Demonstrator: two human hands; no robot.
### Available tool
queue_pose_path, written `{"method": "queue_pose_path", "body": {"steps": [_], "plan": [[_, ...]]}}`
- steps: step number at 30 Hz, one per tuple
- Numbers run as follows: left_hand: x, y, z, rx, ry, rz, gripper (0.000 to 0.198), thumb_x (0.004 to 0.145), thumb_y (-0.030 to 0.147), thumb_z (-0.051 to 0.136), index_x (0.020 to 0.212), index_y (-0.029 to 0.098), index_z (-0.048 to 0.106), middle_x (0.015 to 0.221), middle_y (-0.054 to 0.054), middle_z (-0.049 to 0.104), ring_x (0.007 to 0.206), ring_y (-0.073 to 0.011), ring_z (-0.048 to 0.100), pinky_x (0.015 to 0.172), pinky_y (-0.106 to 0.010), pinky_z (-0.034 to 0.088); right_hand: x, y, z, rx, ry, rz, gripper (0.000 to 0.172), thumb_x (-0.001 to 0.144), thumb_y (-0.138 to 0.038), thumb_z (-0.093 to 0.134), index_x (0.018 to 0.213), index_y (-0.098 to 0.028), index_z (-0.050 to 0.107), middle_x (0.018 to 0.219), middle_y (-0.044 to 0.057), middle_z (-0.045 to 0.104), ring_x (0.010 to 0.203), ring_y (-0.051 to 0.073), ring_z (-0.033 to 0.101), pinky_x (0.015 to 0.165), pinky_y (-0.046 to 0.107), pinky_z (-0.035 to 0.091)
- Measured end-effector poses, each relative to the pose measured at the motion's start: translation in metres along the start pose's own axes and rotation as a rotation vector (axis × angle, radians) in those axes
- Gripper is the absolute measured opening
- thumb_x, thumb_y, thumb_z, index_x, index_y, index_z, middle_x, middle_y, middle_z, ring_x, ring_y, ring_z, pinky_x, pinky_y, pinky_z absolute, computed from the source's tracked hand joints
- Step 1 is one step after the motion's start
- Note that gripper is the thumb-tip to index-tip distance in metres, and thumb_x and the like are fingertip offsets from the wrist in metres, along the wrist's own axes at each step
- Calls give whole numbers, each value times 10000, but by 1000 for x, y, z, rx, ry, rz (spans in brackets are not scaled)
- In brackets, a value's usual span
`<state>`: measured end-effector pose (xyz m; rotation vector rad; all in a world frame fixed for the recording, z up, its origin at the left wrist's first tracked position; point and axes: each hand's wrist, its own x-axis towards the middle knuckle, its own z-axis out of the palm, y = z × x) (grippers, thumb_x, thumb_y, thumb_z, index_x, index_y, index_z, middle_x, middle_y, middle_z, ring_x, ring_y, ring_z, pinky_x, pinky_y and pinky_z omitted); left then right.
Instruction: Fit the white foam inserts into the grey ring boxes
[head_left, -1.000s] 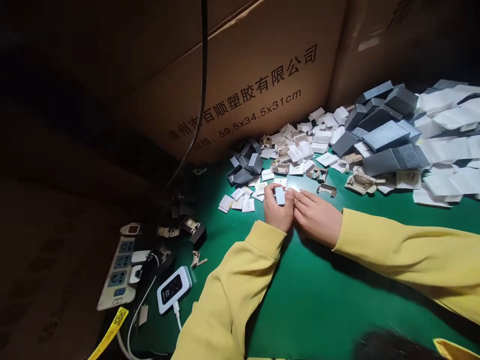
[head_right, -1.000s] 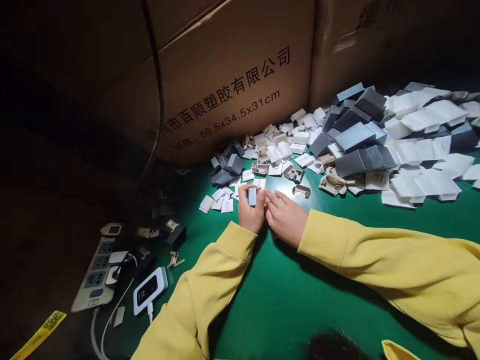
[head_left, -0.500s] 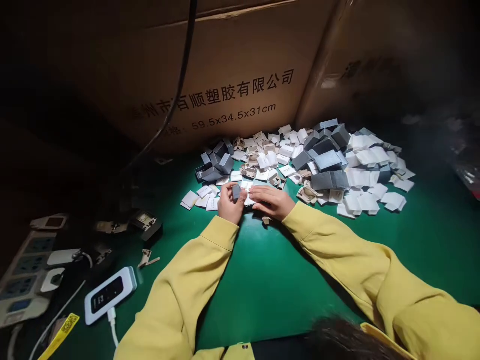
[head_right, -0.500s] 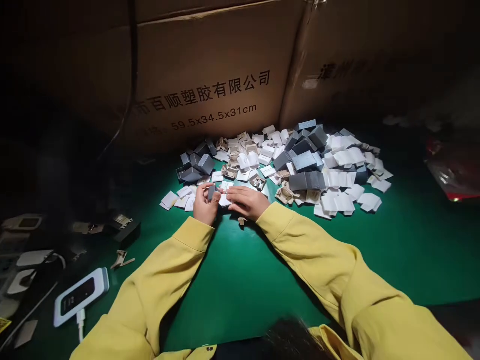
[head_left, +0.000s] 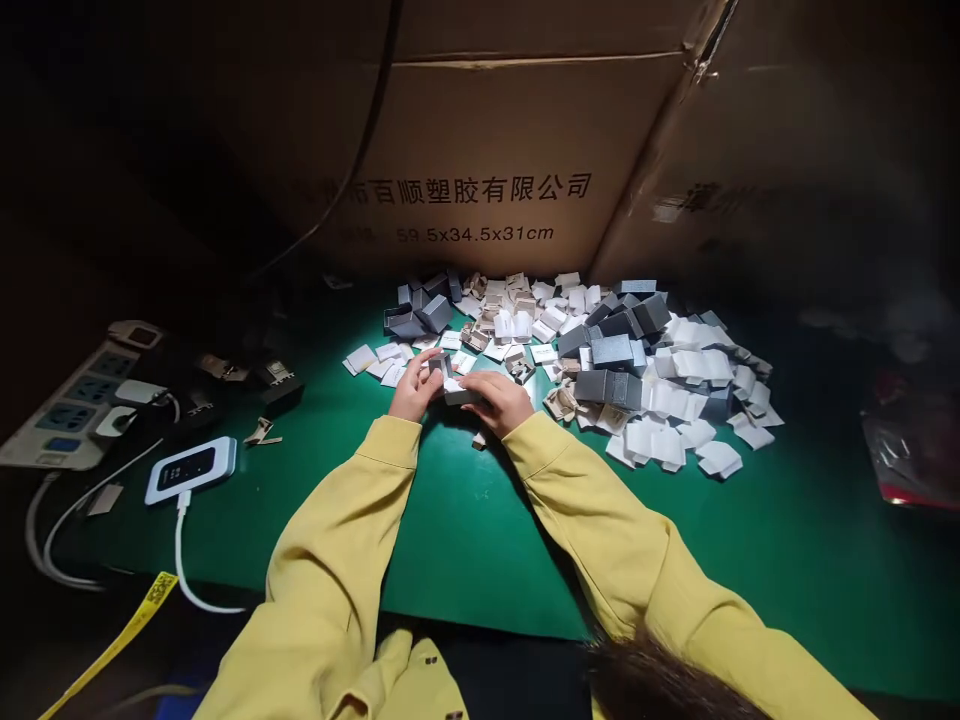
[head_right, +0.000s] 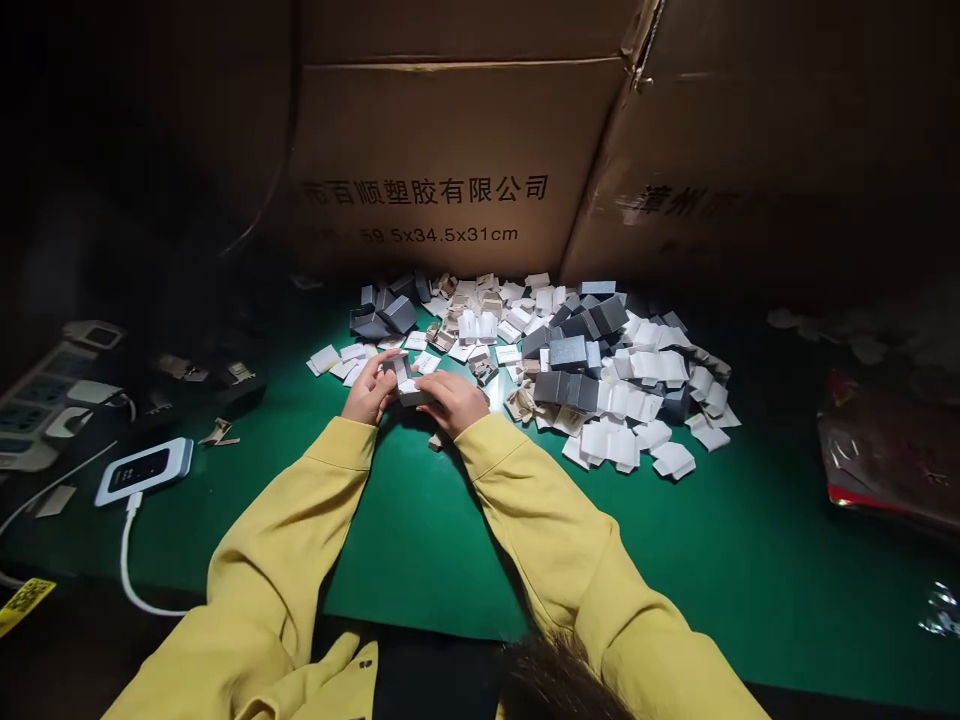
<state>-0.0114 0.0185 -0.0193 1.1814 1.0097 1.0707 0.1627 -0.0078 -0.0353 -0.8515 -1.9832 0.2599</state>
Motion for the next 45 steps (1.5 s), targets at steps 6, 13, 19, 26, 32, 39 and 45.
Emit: {"method": "queue_pose_path", "body": {"steps": [6, 13, 19, 26, 32, 39, 45], "plan": [[3, -1, -6, 19, -60, -106, 692, 694, 550, 634, 1212, 122, 468, 888, -79, 660, 766, -166, 650, 700, -298, 538, -3, 0, 1, -14, 67, 106, 287, 845, -407, 550, 1028, -198, 621, 953, 64, 697, 884, 190, 652, 973, 388, 466], [1, -1, -4, 50, -92, -63, 871, 590, 478, 742, 1299, 130, 375, 1045, -127, 616, 930, -245, 620, 811, -400, 521, -2, 6, 3, -114, 84, 86, 276, 806, -361, 608, 1041, -219, 630, 1061, 70, 672, 1014, 236, 575, 966, 450, 419], [3, -1, -5, -34, -59, -96, 813, 608, 491, 720, 1264, 141, 390, 957, -92, 604, 905, -235, 606, 771, -417, 541, -4, 9, 2, -206, 147, 124, 190, 800, -257, 584, 972, -210, 650, 881, 46, 689, 839, 204, 545, 772, 356, 451], [-3, 4, -3, -138, -143, -122, 729, 657, 397, 712, 1285, 197, 401, 920, -52, 575, 939, -223, 584, 790, -421, 542, -5, -3, -3, -325, 116, 117, 174, 803, -223, 541, 943, -199, 642, 856, 51, 665, 841, 205, 507, 793, 365, 400], [-7, 3, -1, -111, -250, -162, 711, 668, 363, 721, 1297, 182, 444, 964, -76, 599, 915, -204, 604, 846, -435, 523, -19, -14, -7, -153, 118, 173, 247, 768, -262, 591, 1001, -185, 614, 973, 75, 665, 908, 215, 532, 818, 374, 455], [-4, 1, 3, 38, -348, -131, 837, 550, 438, 787, 1279, 144, 497, 926, -69, 616, 814, -180, 624, 803, -404, 533, -30, -27, -13, -144, 68, 167, 290, 737, -225, 619, 1027, -209, 617, 975, 58, 680, 871, 197, 580, 801, 360, 501], [-8, 0, 9, 131, -369, -49, 855, 553, 505, 761, 1283, 144, 502, 932, -74, 636, 792, -177, 611, 806, -406, 515, -32, -27, -12, -200, 50, 253, 327, 755, -253, 616, 1079, -217, 634, 939, 65, 682, 881, 201, 598, 787, 341, 515]]}}
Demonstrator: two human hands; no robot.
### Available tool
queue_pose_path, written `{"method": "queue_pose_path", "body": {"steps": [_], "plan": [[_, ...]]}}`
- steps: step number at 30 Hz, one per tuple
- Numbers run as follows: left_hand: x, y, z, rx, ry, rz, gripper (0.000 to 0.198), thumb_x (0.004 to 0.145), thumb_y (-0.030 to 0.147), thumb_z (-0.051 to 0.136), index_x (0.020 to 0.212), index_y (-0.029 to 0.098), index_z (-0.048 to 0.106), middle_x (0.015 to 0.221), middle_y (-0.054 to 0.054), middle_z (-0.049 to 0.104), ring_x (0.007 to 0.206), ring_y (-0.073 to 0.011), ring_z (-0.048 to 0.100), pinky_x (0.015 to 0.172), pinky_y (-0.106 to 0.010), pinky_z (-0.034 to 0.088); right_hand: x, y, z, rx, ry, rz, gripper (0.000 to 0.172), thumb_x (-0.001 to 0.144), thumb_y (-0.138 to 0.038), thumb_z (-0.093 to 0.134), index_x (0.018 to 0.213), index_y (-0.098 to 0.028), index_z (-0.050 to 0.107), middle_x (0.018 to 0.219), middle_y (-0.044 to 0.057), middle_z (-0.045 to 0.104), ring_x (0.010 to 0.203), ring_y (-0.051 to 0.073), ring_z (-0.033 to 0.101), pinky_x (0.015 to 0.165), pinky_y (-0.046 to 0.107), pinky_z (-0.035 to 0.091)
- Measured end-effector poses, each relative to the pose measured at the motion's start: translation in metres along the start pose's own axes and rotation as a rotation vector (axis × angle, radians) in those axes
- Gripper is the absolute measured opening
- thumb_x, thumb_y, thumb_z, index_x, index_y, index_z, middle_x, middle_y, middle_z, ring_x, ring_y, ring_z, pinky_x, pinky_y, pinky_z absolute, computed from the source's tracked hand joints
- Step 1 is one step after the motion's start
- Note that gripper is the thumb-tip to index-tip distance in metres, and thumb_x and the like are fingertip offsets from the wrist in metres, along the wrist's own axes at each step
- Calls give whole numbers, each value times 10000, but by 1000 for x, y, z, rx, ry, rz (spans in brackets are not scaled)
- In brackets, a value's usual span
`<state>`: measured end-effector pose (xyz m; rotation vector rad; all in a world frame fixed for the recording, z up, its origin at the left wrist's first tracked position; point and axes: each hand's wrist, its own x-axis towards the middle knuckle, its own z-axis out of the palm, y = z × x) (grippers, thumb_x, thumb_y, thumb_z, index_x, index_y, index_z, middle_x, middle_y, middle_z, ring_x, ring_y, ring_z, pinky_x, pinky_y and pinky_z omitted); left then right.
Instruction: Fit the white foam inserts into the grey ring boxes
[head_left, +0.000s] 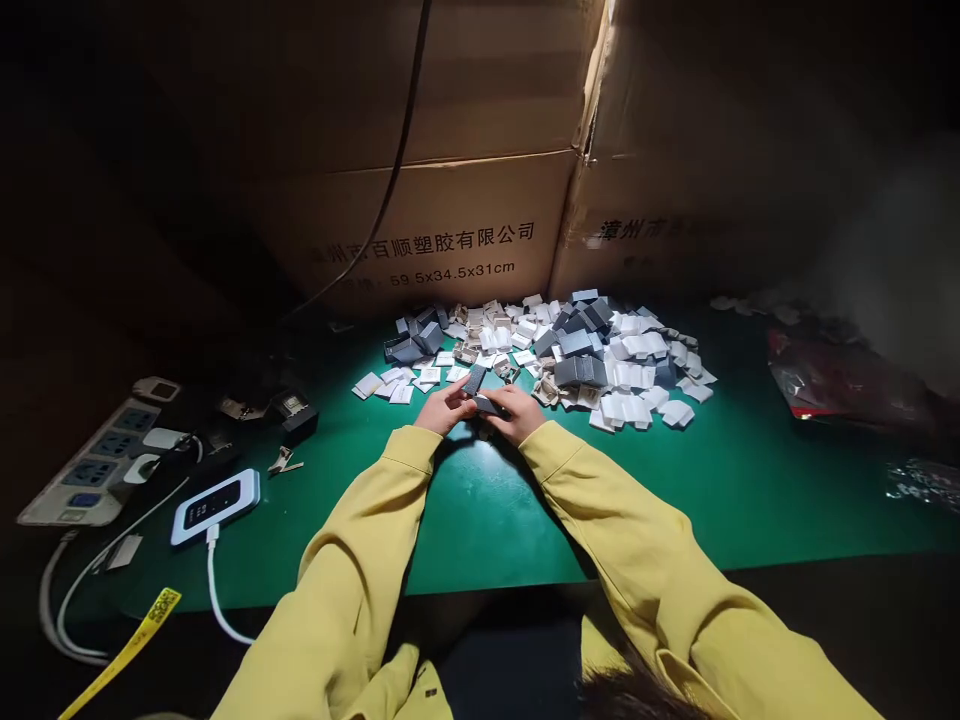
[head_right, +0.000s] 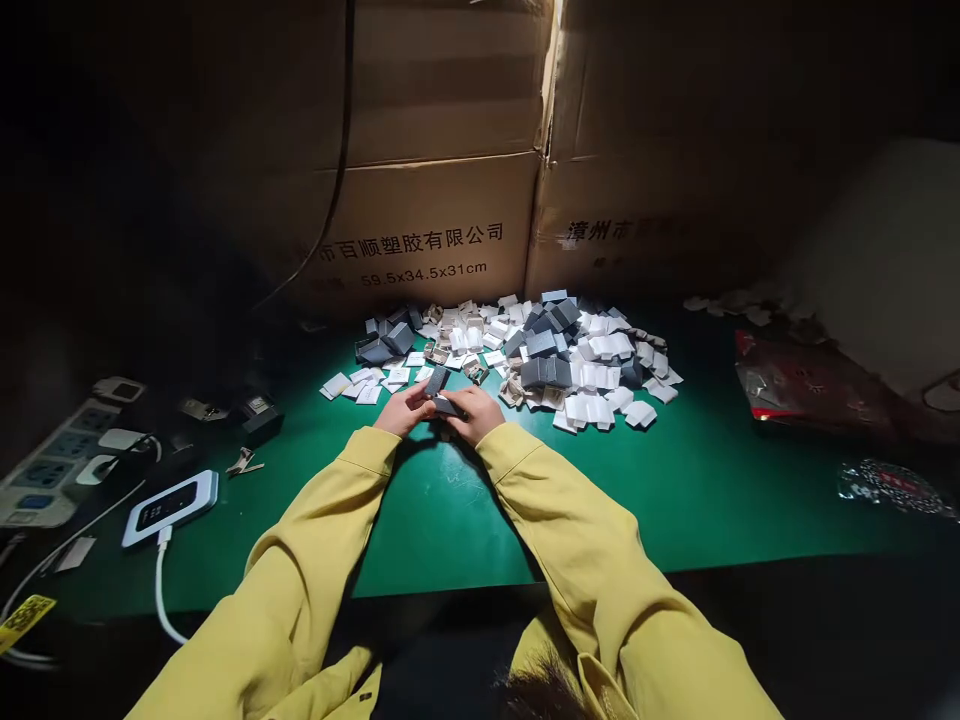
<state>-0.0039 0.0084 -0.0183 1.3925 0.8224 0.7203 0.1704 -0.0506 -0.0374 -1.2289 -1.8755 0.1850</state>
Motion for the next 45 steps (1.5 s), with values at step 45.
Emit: {"method": "queue_pose_path", "body": {"steps": [45], "plan": [[-12, -4, 1, 667, 53, 582, 460, 841, 221, 502, 1299, 249, 476, 1282, -112, 482, 1188, -244, 485, 1001, -402, 435, 18, -8, 2, 508, 65, 292, 235, 745, -383, 600, 624, -183, 626, 620, 6, 529, 584, 126, 517, 509, 254, 463]]}}
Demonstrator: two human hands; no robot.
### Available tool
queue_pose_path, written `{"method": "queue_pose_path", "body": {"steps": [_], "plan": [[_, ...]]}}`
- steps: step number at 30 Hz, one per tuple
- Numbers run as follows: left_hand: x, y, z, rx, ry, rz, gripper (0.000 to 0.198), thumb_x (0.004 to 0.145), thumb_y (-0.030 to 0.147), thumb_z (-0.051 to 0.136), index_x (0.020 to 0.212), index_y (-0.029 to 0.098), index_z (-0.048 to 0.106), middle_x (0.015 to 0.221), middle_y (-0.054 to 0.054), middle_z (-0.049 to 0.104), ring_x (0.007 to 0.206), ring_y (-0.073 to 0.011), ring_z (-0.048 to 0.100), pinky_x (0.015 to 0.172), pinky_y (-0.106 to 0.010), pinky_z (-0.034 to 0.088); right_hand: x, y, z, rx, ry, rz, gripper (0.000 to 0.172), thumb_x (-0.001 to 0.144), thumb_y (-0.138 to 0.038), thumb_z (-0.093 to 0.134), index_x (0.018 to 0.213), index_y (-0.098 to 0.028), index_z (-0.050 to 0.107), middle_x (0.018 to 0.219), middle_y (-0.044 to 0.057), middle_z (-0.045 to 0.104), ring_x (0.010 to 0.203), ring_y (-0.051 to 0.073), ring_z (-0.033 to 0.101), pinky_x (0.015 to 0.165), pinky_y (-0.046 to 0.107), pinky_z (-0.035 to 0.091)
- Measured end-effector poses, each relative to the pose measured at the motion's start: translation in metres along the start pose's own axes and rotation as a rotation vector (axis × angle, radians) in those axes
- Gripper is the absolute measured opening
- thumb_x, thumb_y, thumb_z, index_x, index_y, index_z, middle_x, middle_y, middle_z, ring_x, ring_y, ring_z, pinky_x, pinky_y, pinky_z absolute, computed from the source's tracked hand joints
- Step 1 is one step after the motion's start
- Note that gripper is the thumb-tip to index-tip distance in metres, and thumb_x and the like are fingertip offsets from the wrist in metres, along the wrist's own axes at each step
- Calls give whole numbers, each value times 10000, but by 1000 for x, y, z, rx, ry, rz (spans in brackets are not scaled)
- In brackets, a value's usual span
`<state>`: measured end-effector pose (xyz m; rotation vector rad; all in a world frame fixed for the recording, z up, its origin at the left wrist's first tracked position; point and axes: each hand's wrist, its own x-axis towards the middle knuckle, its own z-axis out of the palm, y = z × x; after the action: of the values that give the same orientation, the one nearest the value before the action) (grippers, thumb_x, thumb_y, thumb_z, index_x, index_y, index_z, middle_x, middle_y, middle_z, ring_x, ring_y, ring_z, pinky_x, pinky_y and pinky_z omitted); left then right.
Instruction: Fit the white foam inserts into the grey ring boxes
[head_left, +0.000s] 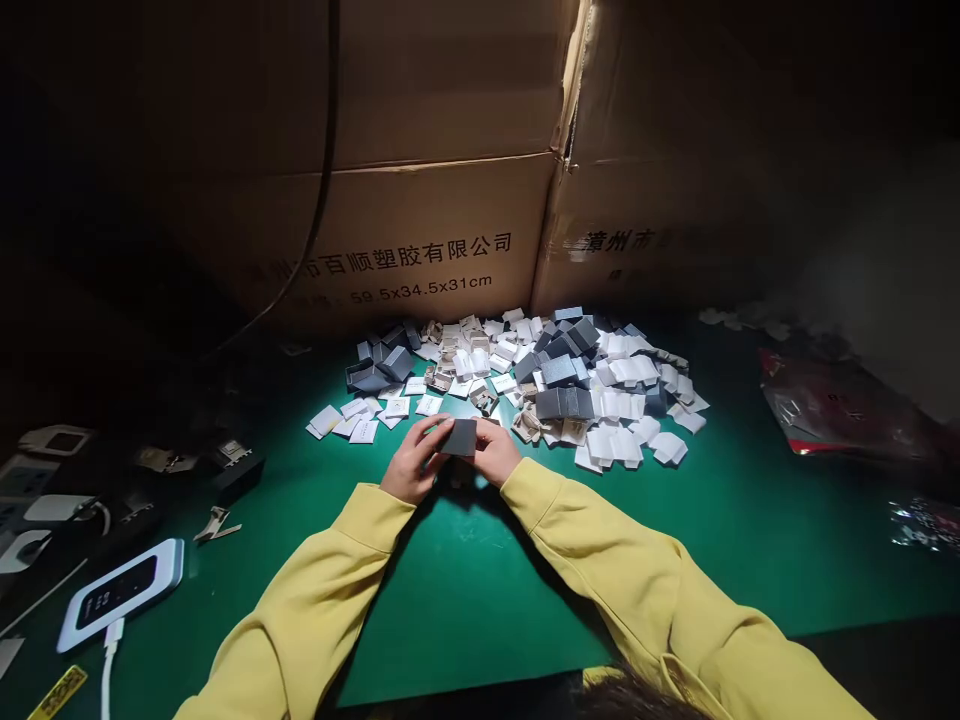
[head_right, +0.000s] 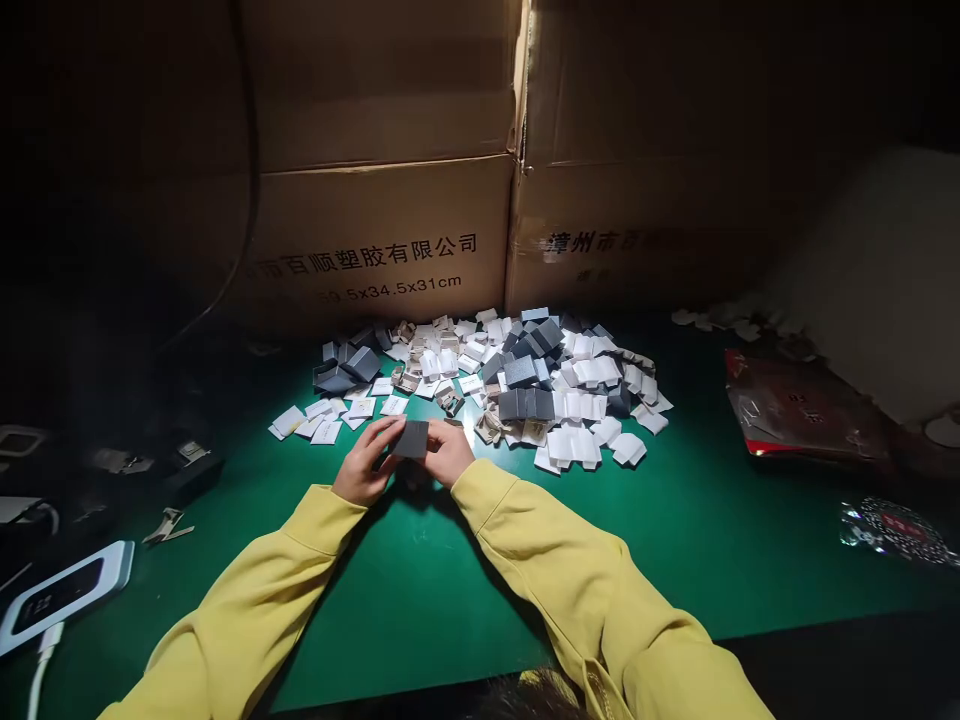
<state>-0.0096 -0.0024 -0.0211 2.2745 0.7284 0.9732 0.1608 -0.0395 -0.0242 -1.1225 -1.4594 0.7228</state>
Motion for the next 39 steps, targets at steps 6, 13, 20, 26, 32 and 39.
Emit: {"method": "queue_pose_path", "body": {"steps": [6, 13, 20, 26, 32, 39], "plan": [[-1, -1, 1, 146, -54, 246, 596, 881, 118, 408, 1407, 363, 273, 1349, -101, 376, 1213, -233, 457, 989, -399, 452, -6, -4, 2, 110, -20, 147, 248, 710, -378, 608, 588, -173, 543, 670, 8, 524, 559, 114, 519, 436, 236, 450], [-1, 3, 3, 201, -61, 226, 673, 858, 88, 392, 1450, 301, 153, 1304, -144, 344, 1220, -263, 426, 986, -428, 442, -1, -1, -1, -2, -28, 102, 135, 664, -205, 524, 572, -195, 426, 648, -22, 420, 605, 113, 430, 536, 242, 417], [-1, 1, 4, 267, -29, 151, 632, 849, 117, 404, 1435, 260, 219, 1226, -139, 400, 1164, -256, 462, 979, -435, 442, 1, 1, 3, -127, -4, 205, 45, 677, -158, 479, 699, -190, 501, 759, 3, 490, 724, 143, 482, 669, 280, 439], [4, 2, 1, 308, 32, 111, 527, 855, 207, 462, 1372, 246, 363, 1148, -115, 461, 1106, -239, 504, 954, -408, 466, -1, 5, 4, 15, -38, 235, 408, 680, -188, 570, 1082, -197, 504, 869, 12, 593, 729, 139, 544, 681, 292, 493], [23, 21, 9, 55, 30, 110, 483, 864, 220, 451, 1342, 268, 410, 1187, -104, 471, 1125, -220, 500, 870, -341, 528, 7, -5, -35, 34, -68, -2, 353, 641, -252, 667, 982, -176, 623, 939, 56, 630, 855, 182, 577, 761, 318, 512], [110, 72, 60, 44, 18, 237, 443, 854, 212, 458, 1297, 207, 462, 1146, -127, 477, 1103, -216, 482, 911, -361, 486, 14, -14, -117, 39, 235, 5, 298, 672, -266, 590, 948, -161, 636, 939, 58, 625, 789, 161, 591, 651, 282, 552]]}}
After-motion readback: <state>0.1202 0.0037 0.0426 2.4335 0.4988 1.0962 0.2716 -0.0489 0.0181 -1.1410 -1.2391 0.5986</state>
